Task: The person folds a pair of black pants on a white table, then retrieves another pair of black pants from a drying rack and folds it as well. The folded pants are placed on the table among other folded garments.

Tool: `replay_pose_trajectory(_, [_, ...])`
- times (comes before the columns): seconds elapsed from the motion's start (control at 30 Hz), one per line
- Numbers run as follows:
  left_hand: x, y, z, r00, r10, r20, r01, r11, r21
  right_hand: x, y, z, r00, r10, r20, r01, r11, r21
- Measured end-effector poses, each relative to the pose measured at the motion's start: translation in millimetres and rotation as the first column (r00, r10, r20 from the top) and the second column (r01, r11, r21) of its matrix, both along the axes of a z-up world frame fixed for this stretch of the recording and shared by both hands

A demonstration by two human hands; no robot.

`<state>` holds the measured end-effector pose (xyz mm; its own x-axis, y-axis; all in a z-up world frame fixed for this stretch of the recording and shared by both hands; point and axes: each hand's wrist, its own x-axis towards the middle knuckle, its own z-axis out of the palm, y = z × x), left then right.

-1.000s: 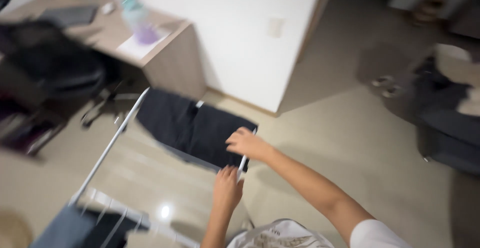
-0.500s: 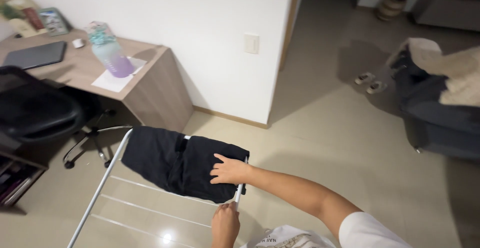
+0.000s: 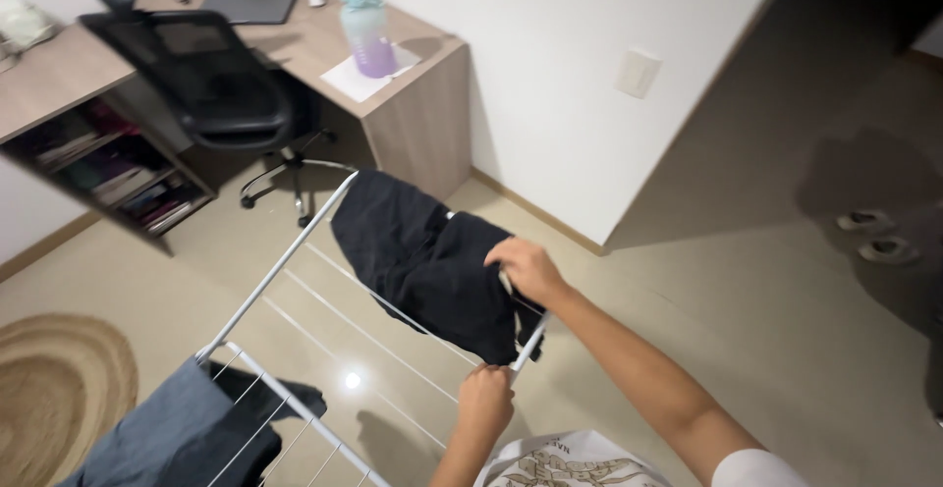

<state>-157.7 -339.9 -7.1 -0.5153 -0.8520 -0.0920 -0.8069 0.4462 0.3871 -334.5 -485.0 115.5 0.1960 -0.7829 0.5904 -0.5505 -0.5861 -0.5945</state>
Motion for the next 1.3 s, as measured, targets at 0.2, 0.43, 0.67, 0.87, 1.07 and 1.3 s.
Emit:
replay_pose_trajectory(0.2, [-11.9,10.3,-9.1,0.999,-0.013,-0.051,0.006,0.993,-0.118,-3.1,-49.4,42.0,0.755,-0.374,0.538,0.281,0.927,0.25])
replay_pose_trajectory(0.43, [-12.7,24.9,-4.2,0.999,0.03,-0.031,-0.034,0.99,-0.135,-59.3,-120.1,-1.8,0.692,-0.534,0.485,0.285,0.82,0.496])
replay_pose_trajectory(0.67, [-11.9,19.4,-20.5,0.996,0.054,-0.078,-0.068,0.977,-0.202,-58.5,-105.9,7.6,0.735,-0.538,0.414,0.265,0.788,0.555])
replay_pose_trajectory(0.87, [-8.5,17.8,-13.6,0.999,0.031,-0.019,-0.033,0.993,-0.118,-81.3,-78.9,6.4,0.741,-0.573,0.35,0.287,0.742,0.605])
replay_pose_trajectory(1.07, [-2.9,3.7,-12.5,0.999,0.048,-0.004,-0.049,0.997,-0.056,-119.7,-5.7,21.1,0.676,-0.666,0.315,0.362,0.673,0.645])
replay_pose_trajectory(1.3, [-73.5,37.0,142.1,0.543,-0.551,-0.634,0.265,0.829,-0.493,-171.2,113.5,-10.8,0.478,-0.837,0.266,0.493,0.507,0.707])
